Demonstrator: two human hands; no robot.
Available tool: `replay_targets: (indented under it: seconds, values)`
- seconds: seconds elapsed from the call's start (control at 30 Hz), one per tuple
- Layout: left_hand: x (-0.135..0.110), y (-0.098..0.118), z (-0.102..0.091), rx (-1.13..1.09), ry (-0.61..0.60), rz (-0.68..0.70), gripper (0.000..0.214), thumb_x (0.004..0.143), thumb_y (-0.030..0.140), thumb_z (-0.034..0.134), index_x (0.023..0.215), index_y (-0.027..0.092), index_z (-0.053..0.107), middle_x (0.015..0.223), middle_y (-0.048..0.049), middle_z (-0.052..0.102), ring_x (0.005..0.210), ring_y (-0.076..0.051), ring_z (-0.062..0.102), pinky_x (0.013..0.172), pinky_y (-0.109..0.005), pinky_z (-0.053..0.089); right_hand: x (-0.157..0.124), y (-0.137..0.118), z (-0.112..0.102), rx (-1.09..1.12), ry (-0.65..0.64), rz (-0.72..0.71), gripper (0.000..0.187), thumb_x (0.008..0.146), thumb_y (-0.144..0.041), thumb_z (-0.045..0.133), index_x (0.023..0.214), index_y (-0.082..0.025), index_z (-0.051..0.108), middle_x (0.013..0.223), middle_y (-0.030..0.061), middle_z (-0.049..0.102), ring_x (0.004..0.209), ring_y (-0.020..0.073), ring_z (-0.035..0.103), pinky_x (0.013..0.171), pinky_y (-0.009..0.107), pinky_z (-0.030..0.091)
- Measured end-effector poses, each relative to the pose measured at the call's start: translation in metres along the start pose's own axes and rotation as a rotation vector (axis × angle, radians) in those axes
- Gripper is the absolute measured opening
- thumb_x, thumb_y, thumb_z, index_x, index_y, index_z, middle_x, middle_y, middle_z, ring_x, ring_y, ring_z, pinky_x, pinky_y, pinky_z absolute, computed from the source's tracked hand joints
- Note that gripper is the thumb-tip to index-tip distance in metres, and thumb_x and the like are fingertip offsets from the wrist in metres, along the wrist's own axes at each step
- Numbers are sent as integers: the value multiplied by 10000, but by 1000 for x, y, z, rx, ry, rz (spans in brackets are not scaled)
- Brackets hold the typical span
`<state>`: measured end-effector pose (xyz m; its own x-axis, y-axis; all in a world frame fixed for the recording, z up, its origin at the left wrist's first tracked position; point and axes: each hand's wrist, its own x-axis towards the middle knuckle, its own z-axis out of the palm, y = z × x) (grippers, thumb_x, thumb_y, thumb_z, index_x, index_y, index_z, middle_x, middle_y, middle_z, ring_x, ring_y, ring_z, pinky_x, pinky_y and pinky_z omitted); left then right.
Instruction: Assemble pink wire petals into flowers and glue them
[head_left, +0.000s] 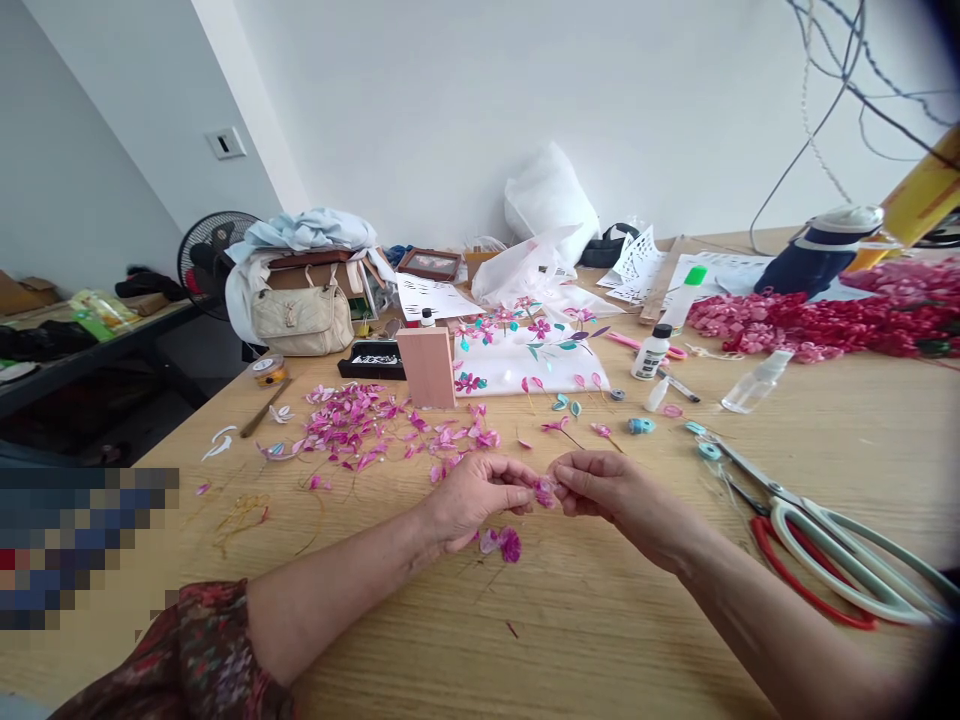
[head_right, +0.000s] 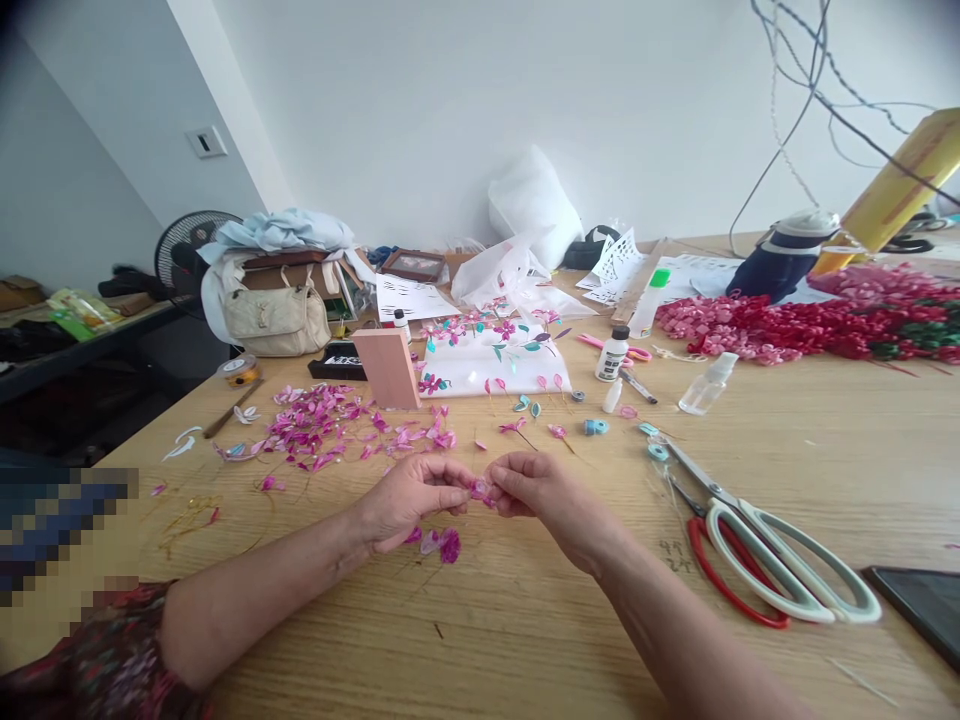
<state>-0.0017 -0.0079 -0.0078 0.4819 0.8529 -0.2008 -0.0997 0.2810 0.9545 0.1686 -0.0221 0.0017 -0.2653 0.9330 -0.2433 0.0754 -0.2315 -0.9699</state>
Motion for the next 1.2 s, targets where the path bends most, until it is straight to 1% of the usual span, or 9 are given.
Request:
replay_targets:
  seconds: [0.07, 0.13, 0.27, 0.4, 0.53, 0.83, 0.97, 1.2]
  values:
    - [1, 0, -1, -14, 3, -4, 191, 541, 197, 720, 711, 121, 675, 648, -13, 627, 588, -84, 516, 611, -224, 389, -1, -3, -3, -11, 10, 2, 344, 632, -500, 616, 628, -160, 568, 628, 0, 547, 576, 108, 469, 596, 265, 378]
    - [1, 0, -2, -23, 0, -9, 204, 539, 210, 727, 714, 119, 674, 654, -17, 628, 592, -85, 518, 615, -226, 388, -2, -4, -5, -55, 6, -8, 335, 636, -493, 628, 638, -161, 587, 594, -14, 533, 559, 104, 457, 579, 258, 368]
    - [1, -1, -2, -31, 2, -1, 208, 531, 215, 732, 706, 122, 668, 636, -10, 619, 587, -85, 520, 609, -225, 386, -2, -4, -2, -108, -45, -23, 294, 618, -452, 659, 630, -164, 598, 554, -33, 508, 523, 93, 417, 539, 245, 340]
    - [0, 0, -1, -44, 5, -11, 204, 526, 213, 734, 694, 121, 665, 631, -6, 608, 586, -82, 521, 603, -221, 385, 0, -1, 2, -88, -29, -34, 283, 593, -441, 663, 594, -166, 598, 541, -32, 501, 509, 92, 392, 521, 244, 313]
    - [0, 1, -1, -84, -2, -40, 206, 522, 204, 738, 692, 118, 659, 640, -4, 603, 584, -77, 521, 610, -223, 391, 1, 1, 2, -63, -23, -49, 249, 598, -404, 665, 569, -165, 598, 528, -34, 503, 507, 92, 385, 516, 242, 296]
    - [2, -5, -7, -152, -94, -61, 213, 574, 183, 727, 767, 116, 663, 673, -15, 623, 589, -63, 525, 610, -205, 383, 0, 1, 2, -55, -12, -60, 225, 611, -367, 665, 552, -164, 589, 516, -36, 492, 514, 93, 371, 531, 245, 288]
    - [3, -5, -7, -146, -86, -87, 215, 574, 192, 731, 765, 111, 673, 640, -13, 619, 582, -64, 526, 617, -207, 385, 0, 0, 2, -60, -11, -65, 232, 614, -375, 664, 547, -167, 587, 516, -33, 496, 518, 96, 376, 535, 247, 293]
    - [5, -6, -8, -154, -87, -64, 230, 561, 212, 744, 757, 109, 681, 696, -32, 643, 615, -76, 548, 639, -217, 392, 2, 2, 0, -43, -23, -52, 262, 608, -407, 674, 562, -164, 588, 528, -32, 500, 519, 95, 384, 535, 246, 297]
